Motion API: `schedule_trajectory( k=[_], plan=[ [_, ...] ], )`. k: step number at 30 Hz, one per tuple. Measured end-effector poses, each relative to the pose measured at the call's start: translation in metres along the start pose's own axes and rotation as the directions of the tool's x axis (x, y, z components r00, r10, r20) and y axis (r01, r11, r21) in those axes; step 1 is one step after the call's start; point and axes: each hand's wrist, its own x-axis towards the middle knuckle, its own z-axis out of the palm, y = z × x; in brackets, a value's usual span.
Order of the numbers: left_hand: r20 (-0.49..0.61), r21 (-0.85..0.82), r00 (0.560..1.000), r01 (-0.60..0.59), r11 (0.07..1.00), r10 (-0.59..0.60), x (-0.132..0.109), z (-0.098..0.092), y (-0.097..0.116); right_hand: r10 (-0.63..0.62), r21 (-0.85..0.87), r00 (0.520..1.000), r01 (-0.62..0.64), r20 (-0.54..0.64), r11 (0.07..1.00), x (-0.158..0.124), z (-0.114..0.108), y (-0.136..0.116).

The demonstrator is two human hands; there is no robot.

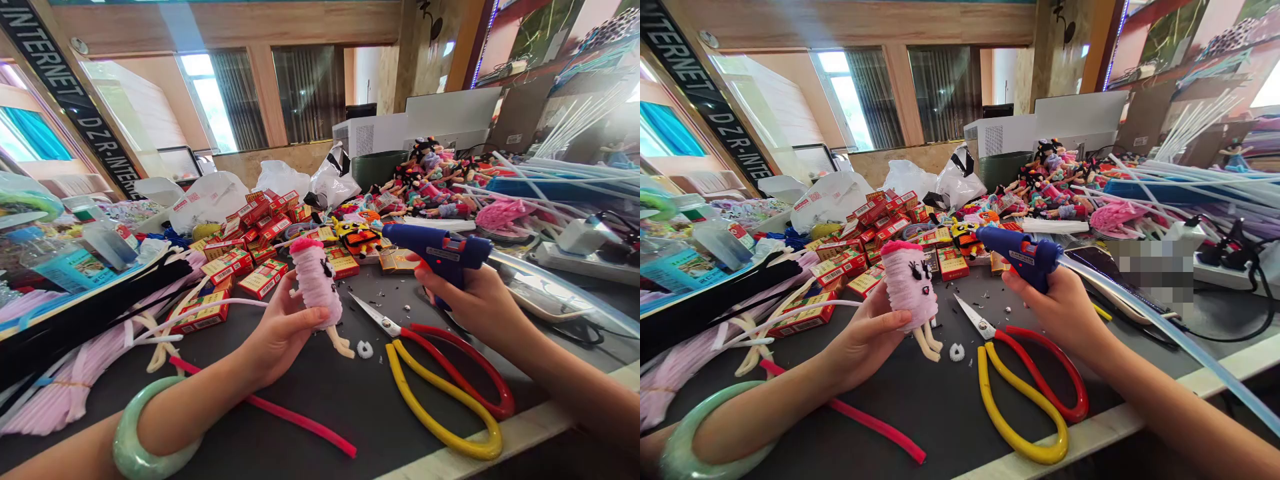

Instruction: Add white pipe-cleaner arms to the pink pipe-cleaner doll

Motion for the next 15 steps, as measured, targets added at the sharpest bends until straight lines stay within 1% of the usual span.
schedule_trajectory(
  k=[3, 6, 9, 12, 15],
  plan=[
    [-0.015, 0.021, 1.000, -0.006, 1.000, 0.007, 0.000, 0.000, -0.001, -0.013, 0.068, 1.000, 0.013, 0.004, 0.998, -0.002, 0.001, -0.003],
    [-0.040, 0.042, 0.999, -0.004, 0.999, 0.006, 0.000, 0.001, 0.000, -0.025, 0.109, 0.999, 0.021, 0.035, 0.994, -0.007, 0.000, -0.007],
    [-0.054, 0.063, 0.998, -0.010, 0.998, 0.013, 0.000, 0.001, 0.000, -0.035, 0.154, 0.996, 0.021, 0.083, 0.988, -0.011, -0.002, -0.010],
    [-0.096, 0.080, 0.995, -0.030, 0.996, 0.038, 0.000, 0.002, 0.000, -0.029, 0.200, 0.990, 0.001, 0.136, 0.980, -0.015, -0.003, -0.011],
    [-0.137, 0.102, 0.988, -0.053, 0.993, 0.067, -0.001, 0.004, 0.000, -0.023, 0.223, 0.974, -0.029, 0.227, 0.974, -0.017, -0.004, -0.005]
  ],
)
